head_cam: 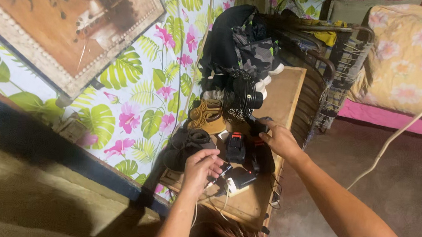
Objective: The person picks up a portable fan and a battery pack from a wooden table, then attaches the battery to the fan base. The person repeatedly removes and reattaches the battery while adjusting the fan head.
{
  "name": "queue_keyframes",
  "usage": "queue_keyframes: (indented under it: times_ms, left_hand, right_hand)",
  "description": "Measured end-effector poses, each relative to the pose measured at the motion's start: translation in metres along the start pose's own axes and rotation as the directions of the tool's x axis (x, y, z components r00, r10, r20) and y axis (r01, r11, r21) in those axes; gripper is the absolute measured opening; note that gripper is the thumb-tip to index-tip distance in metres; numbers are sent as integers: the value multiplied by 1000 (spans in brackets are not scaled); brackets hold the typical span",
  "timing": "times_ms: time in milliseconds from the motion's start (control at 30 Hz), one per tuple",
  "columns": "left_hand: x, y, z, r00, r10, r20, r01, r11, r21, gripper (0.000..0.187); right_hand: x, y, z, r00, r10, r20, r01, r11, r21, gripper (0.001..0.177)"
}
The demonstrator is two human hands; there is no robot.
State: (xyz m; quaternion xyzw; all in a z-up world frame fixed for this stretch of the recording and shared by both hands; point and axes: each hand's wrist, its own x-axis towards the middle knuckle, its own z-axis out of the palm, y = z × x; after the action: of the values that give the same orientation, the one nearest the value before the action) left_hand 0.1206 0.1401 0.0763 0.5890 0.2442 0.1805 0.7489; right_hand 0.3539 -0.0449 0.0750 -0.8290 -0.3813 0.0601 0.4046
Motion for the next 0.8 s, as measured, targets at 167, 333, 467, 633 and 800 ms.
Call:
queue_keyframes:
  times_ms: [167,333,467,633,800]
  left_hand:
    - [13,0,3,999,-36,14,36,999,6,23]
    - [21,2,2,998,-65,16,65,998,1,24]
    - [26,2,-1,998,-59,18,59,998,-2,24]
    - [28,1,-6,998,-64,22,64,997,-31,24]
    - [29,0,-9,999,-50,19,51,998,-46,24]
  right_hand:
    - [12,-3,7,999,32,-14,-33,999,-16,49]
    - [22,-2,10,997,71,-2,-71,997,21,48]
    - [36,5,17,999,38,-15,-39,998,-52,49]
    - [52,13,27,999,41,13,-40,996,-77,50]
    - [65,18,38,997,46,54,-40,995,-93,49]
